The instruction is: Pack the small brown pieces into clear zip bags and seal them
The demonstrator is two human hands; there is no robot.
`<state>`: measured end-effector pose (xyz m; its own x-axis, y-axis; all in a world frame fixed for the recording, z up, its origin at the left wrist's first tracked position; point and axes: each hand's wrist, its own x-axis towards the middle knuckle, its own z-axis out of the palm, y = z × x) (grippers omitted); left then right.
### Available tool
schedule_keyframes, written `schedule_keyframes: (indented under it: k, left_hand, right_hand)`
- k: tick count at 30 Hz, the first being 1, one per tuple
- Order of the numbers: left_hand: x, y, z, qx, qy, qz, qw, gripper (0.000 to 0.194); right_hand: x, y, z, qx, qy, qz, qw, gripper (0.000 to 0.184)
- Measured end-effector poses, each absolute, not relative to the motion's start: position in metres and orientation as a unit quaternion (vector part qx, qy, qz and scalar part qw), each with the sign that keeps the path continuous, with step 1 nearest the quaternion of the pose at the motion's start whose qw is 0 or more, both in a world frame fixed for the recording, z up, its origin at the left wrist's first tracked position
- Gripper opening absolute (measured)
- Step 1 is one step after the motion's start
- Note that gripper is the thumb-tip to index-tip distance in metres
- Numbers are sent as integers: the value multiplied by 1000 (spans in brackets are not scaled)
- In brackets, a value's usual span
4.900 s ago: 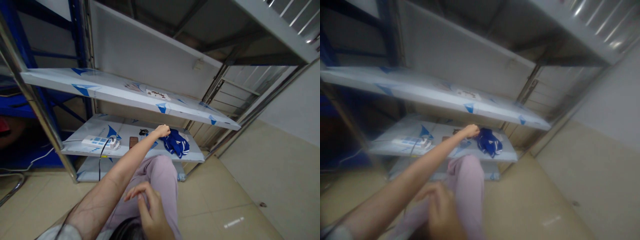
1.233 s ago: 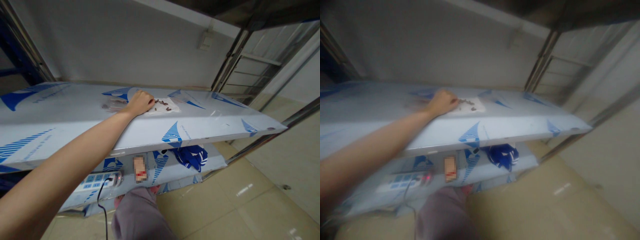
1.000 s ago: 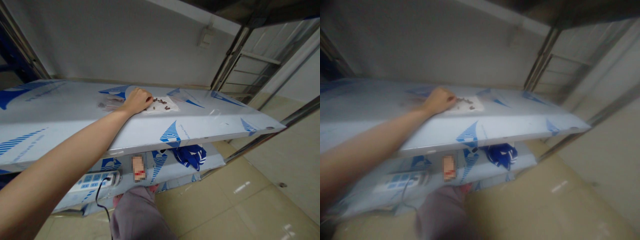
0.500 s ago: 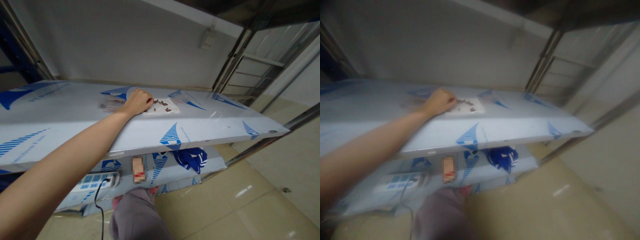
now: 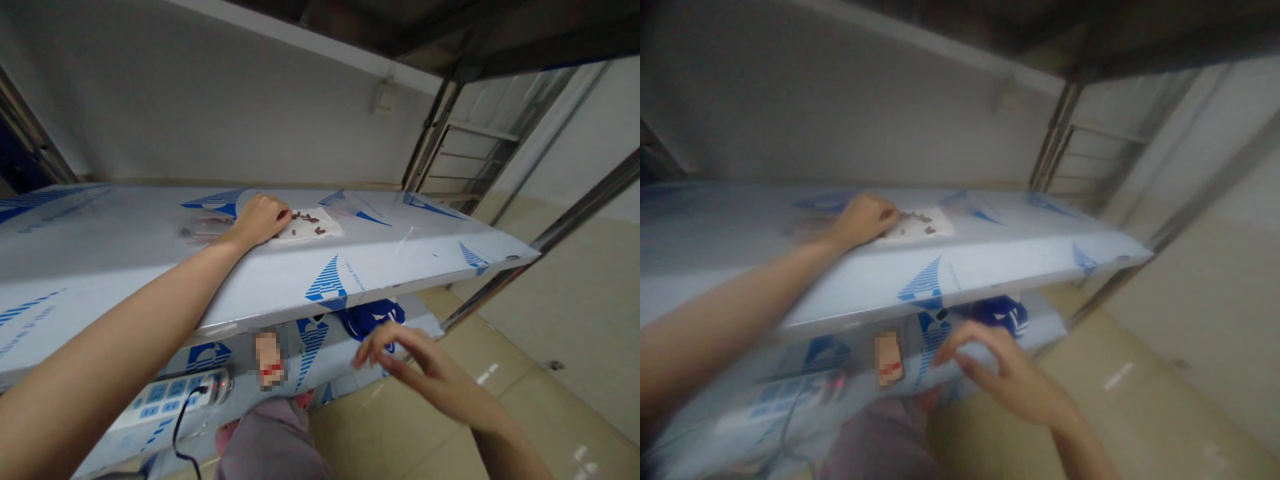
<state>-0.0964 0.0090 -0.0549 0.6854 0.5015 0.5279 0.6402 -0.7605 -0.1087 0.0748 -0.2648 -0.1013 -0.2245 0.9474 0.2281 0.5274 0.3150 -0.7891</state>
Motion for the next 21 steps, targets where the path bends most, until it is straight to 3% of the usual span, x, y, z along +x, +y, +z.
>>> schedule_keyframes:
  k: [4,6,11,13,15,17,21]
  left_hand:
    - [-101,4,-50,-895,-334,-259,139,35]
    - [-103,4,-48,-890,-344,-271,128,35]
    - [-106,9,-49,-887,-346,-285,111,35]
    - [-105,10,-50,-888,-341,-287,107,35]
    - [-105,11,-52,-895,-335,-281,87,35]
    - [-104,12,-53,-902,-334,-268,55,35]
    - [-105,14,-56,-898,-344,-274,10,36]
  right_hand:
    - [108,-170,-56,-524,-736,132,408,15]
    - [115,-121,-34,-553,-716,19,425,23]
    - [119,-23,-6,-678,-700,-100,202,40]
    - [126,-1,-10,-732,-673,-55,93,48]
    - [138,12,-20,-756,-653,-19,39,40]
    - [151,16,-32,-754,-655,6,40,30]
    - [167,14,-45,-766,-629,-28,126,23]
